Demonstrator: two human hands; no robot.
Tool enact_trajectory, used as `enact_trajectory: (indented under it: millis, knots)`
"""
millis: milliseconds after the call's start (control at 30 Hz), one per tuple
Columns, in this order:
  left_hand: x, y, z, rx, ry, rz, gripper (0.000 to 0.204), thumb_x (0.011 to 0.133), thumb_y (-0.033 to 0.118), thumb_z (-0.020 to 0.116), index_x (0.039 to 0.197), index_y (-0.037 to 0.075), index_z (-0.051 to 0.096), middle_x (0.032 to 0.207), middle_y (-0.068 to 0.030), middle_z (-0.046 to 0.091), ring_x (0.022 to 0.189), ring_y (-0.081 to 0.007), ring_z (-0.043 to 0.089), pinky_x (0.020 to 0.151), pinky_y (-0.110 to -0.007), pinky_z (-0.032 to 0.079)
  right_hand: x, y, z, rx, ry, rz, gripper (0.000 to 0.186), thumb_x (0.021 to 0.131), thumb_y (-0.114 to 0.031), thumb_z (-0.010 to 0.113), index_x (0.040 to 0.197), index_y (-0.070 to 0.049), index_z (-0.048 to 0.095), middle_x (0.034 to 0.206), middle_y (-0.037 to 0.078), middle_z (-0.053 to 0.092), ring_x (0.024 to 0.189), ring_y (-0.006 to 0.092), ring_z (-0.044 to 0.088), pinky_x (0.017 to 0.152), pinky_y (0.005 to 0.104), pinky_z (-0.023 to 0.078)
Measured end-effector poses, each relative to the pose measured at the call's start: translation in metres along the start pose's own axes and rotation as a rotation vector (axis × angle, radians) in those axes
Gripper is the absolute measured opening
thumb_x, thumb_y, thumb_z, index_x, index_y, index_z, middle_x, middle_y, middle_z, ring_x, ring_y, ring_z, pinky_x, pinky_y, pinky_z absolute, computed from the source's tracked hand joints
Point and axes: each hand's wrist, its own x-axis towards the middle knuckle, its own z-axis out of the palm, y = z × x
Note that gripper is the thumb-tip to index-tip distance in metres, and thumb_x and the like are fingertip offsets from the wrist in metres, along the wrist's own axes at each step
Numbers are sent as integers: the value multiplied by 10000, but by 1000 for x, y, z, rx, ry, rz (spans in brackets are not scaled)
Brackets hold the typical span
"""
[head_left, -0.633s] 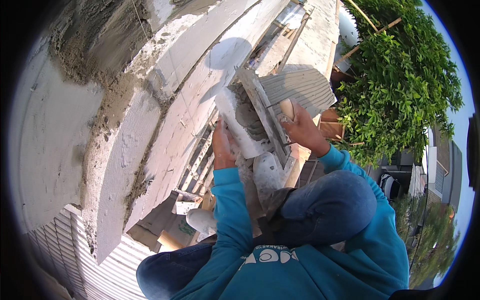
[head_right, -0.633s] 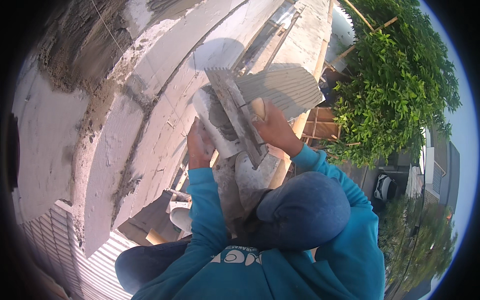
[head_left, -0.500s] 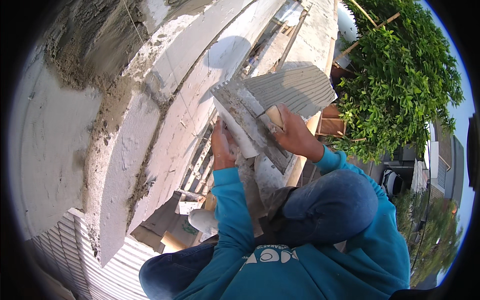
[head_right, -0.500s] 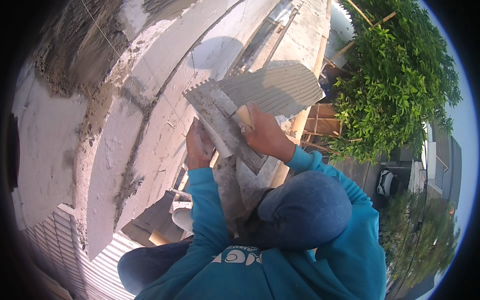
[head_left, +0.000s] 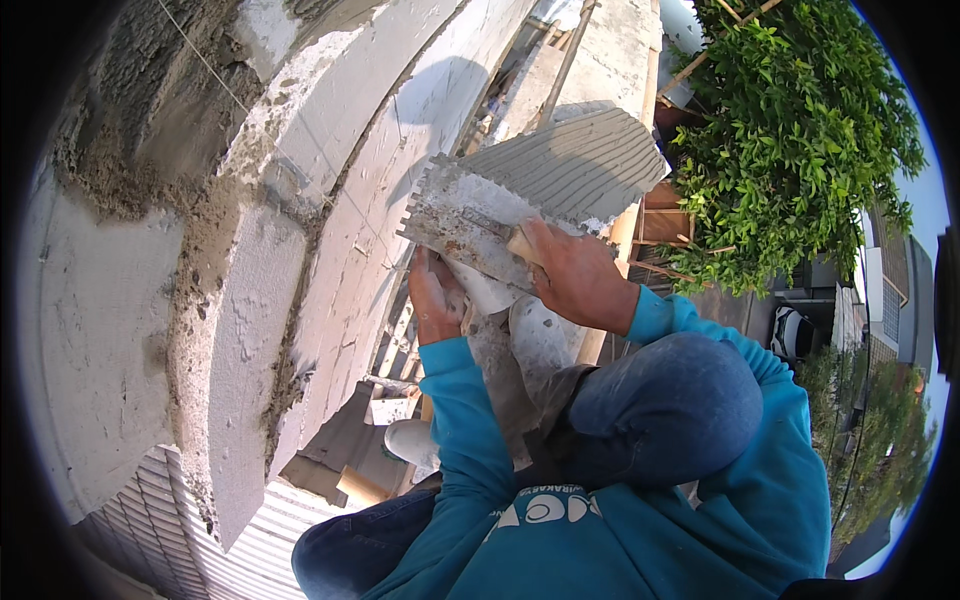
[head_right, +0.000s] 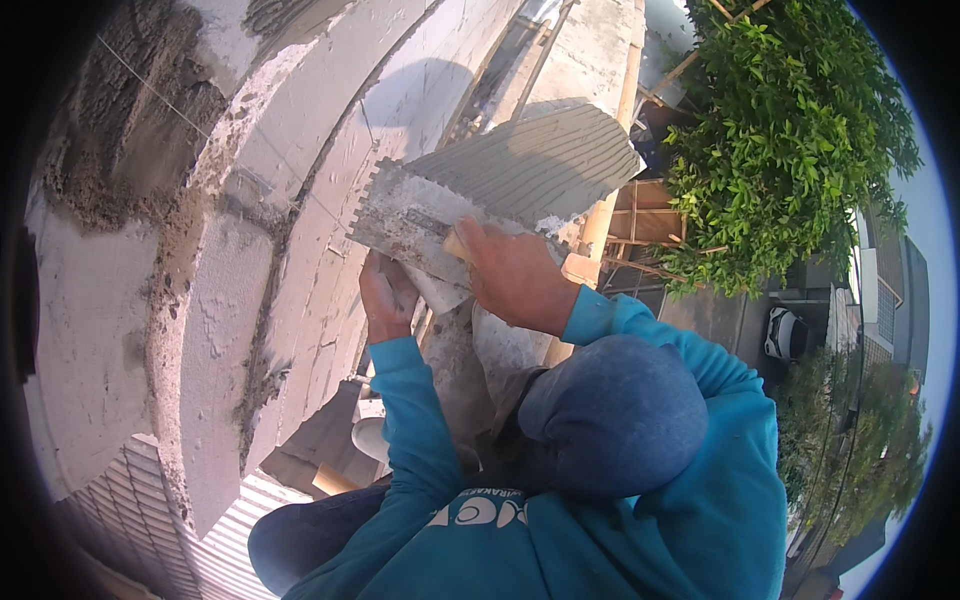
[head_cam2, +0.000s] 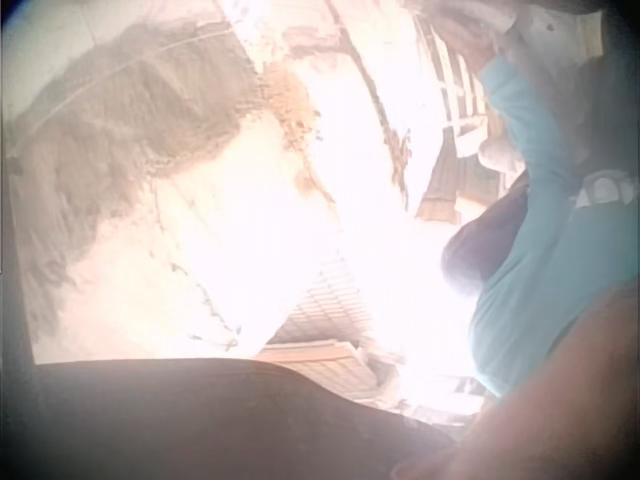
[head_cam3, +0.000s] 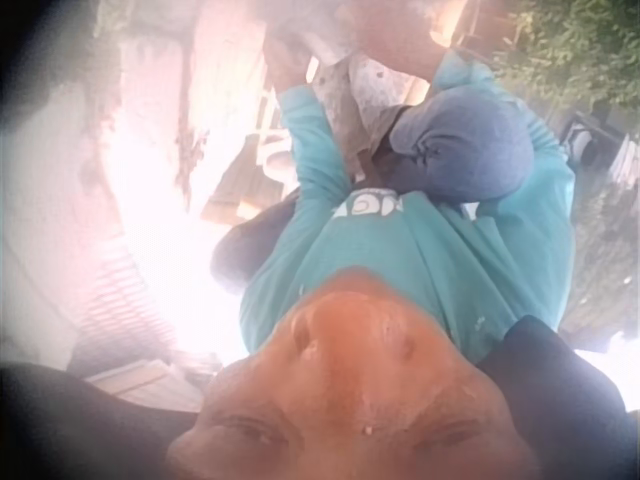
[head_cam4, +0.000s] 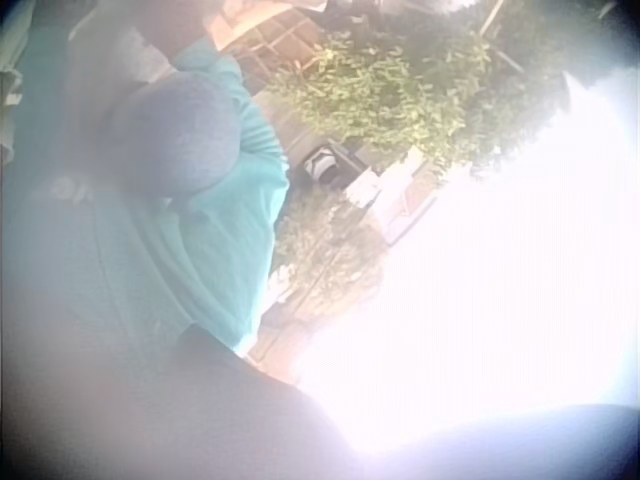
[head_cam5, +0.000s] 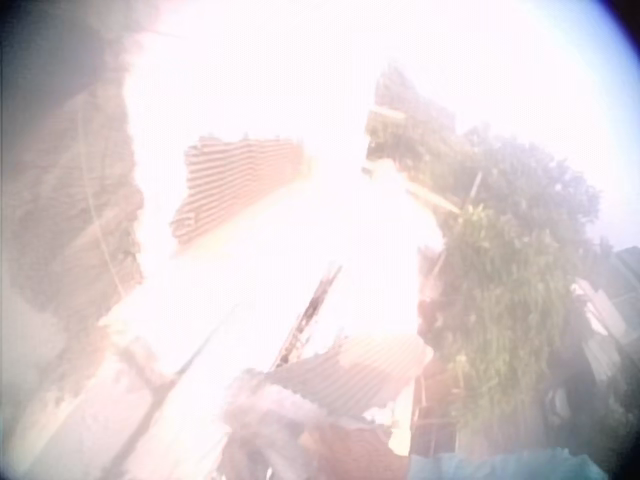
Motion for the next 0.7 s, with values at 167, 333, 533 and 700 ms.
enact_trajectory:
  millis: [167, 333, 533, 700]
  knots:
    - [2, 0, -8, 11, -50, -75, 519, 1058, 325, 314, 1449, -12, 367, 1451, -143, 468, 1314, -293, 474, 1103, -439, 379, 5, 19, 8, -257, 21, 116, 511, 888, -151, 569, 1341, 14, 400, 840, 153, 595, 627, 326, 623, 537, 442, 496]
    - [3, 1, -13, 64, -56, -75, 538, 1060, 340, 302, 1456, -22, 352, 1448, -160, 466, 1324, -300, 465, 1102, -449, 378, 8, 58, 14, -204, 96, 293, 418, 879, -112, 566, 1261, -6, 431, 816, 160, 631, 678, 364, 658, 563, 484, 511]
    - [4, 1, -22, 39, -74, -102, 568, 1058, 366, 293, 1455, -35, 347, 1460, -181, 449, 1330, -323, 451, 1115, -470, 357, 3, 131, 27, -167, 181, 448, 417, 875, -110, 564, 1252, -12, 414, 830, 211, 656, 693, 421, 655, 599, 531, 514]
    - [7, 2, -22, 65, 25, -135, 581, 1054, 385, 308, 1444, -41, 364, 1460, -188, 449, 1333, -332, 446, 1125, -468, 336, 5, 162, 15, -123, 128, 610, 490, 835, -86, 602, 1267, 14, 393, 852, 257, 648, 744, 441, 642, 608, 534, 499]
